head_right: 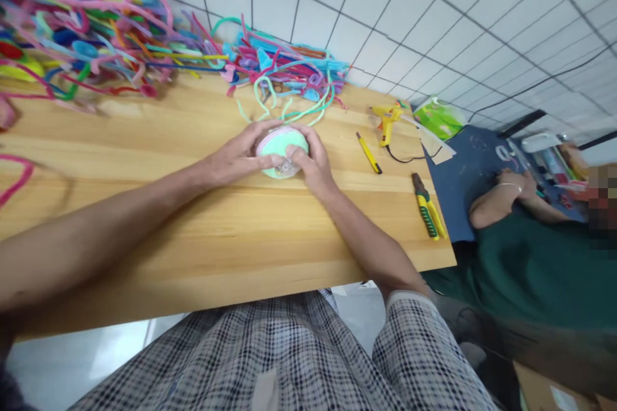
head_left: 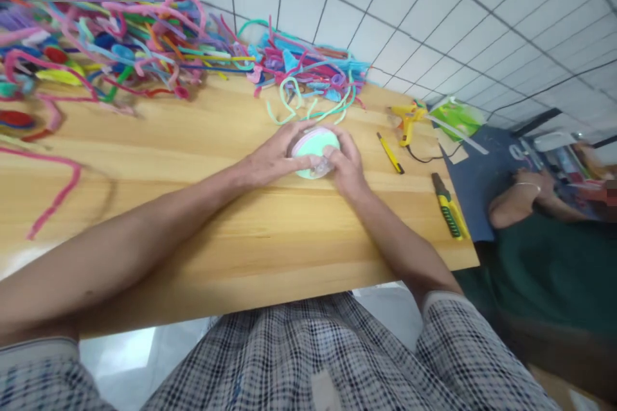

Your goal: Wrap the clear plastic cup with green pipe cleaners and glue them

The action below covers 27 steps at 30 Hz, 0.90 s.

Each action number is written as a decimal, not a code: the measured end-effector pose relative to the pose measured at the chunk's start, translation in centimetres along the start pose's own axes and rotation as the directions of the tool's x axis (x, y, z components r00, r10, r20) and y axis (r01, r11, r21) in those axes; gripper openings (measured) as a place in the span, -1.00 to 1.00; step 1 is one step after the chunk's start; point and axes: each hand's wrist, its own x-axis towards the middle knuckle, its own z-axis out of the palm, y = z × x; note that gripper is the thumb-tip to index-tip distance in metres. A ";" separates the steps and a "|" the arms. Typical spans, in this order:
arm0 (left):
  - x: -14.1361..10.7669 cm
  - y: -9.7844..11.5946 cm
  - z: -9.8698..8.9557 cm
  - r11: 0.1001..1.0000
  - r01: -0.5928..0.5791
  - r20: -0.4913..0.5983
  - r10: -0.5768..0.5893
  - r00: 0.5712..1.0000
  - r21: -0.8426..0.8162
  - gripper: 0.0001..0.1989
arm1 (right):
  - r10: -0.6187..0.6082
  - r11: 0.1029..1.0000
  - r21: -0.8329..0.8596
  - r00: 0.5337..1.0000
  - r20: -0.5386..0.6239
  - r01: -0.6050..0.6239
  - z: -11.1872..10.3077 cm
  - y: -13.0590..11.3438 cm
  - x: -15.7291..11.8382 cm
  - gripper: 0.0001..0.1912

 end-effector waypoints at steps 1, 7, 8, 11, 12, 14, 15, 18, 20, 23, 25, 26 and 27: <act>-0.1 0.2 -0.2 1.000 0.001 0.011 -0.001 1.000 0.004 -0.01 | 0.004 1.000 -0.011 1.000 0.011 -0.004 0.1 -0.3 0.0 -0.21; -0.7 0.8 -0.8 0.997 0.069 0.036 -0.068 0.997 -0.023 -0.16 | 0.000 1.000 -0.003 0.998 0.062 0.000 0.9 -2.0 -0.1 -0.16; -0.7 0.8 -0.9 0.996 0.088 0.040 -0.087 0.995 -0.030 -0.18 | 0.001 1.000 -0.006 0.998 0.064 -0.001 0.9 -2.1 -0.1 -0.16; -0.6 0.8 -1.1 0.993 0.106 0.054 -0.103 0.993 -0.059 -0.19 | 0.016 1.000 -0.013 0.998 0.056 -0.015 0.8 -2.1 -0.2 -0.16; -0.5 0.8 -1.1 0.992 0.106 0.057 -0.103 0.993 -0.062 -0.19 | 0.021 1.000 -0.011 0.998 0.054 -0.021 0.8 -2.1 -0.3 -0.16; -0.5 0.9 -1.1 0.993 0.112 0.054 -0.110 0.992 -0.043 -0.18 | 0.026 1.000 -0.002 0.998 0.057 -0.026 0.9 -2.1 -0.4 -0.16; -0.5 1.0 -1.1 0.993 0.119 0.050 -0.117 0.992 -0.027 -0.18 | 0.026 1.000 0.004 0.998 0.062 -0.026 1.0 -2.1 -0.3 -0.16; -0.7 1.2 -1.1 0.990 0.143 0.032 -0.142 0.989 -0.008 -0.16 | 0.034 0.998 0.046 0.997 0.075 -0.037 0.8 -2.0 0.5 -0.17; -0.8 1.3 -1.0 0.987 0.160 0.027 -0.160 0.987 -0.010 -0.14 | 0.042 0.998 0.048 0.999 0.018 -0.043 -0.4 -1.9 1.7 -0.22; -0.9 1.4 -0.8 0.985 0.171 0.030 -0.172 0.985 0.023 -0.14 | 0.006 0.996 -0.080 0.971 -0.238 -0.025 -4.9 -1.5 3.8 -0.39; -1.0 1.4 -0.7 0.986 0.163 0.032 -0.164 0.986 0.045 -0.15 | -0.024 0.980 -0.190 0.905 -0.424 -0.063 -9.3 -1.1 4.6 -0.49; -1.0 1.4 -0.6 0.987 0.157 0.034 -0.158 0.987 0.045 -0.16 | -0.046 0.962 -0.252 0.849 -0.526 -0.104 -11.7 -0.9 4.8 -0.52; -1.0 1.4 -0.5 0.988 0.151 0.036 -0.152 0.988 0.040 -0.16 | -0.082 0.931 -0.328 0.785 -0.614 -0.159 -14.0 -0.8 4.9 -0.55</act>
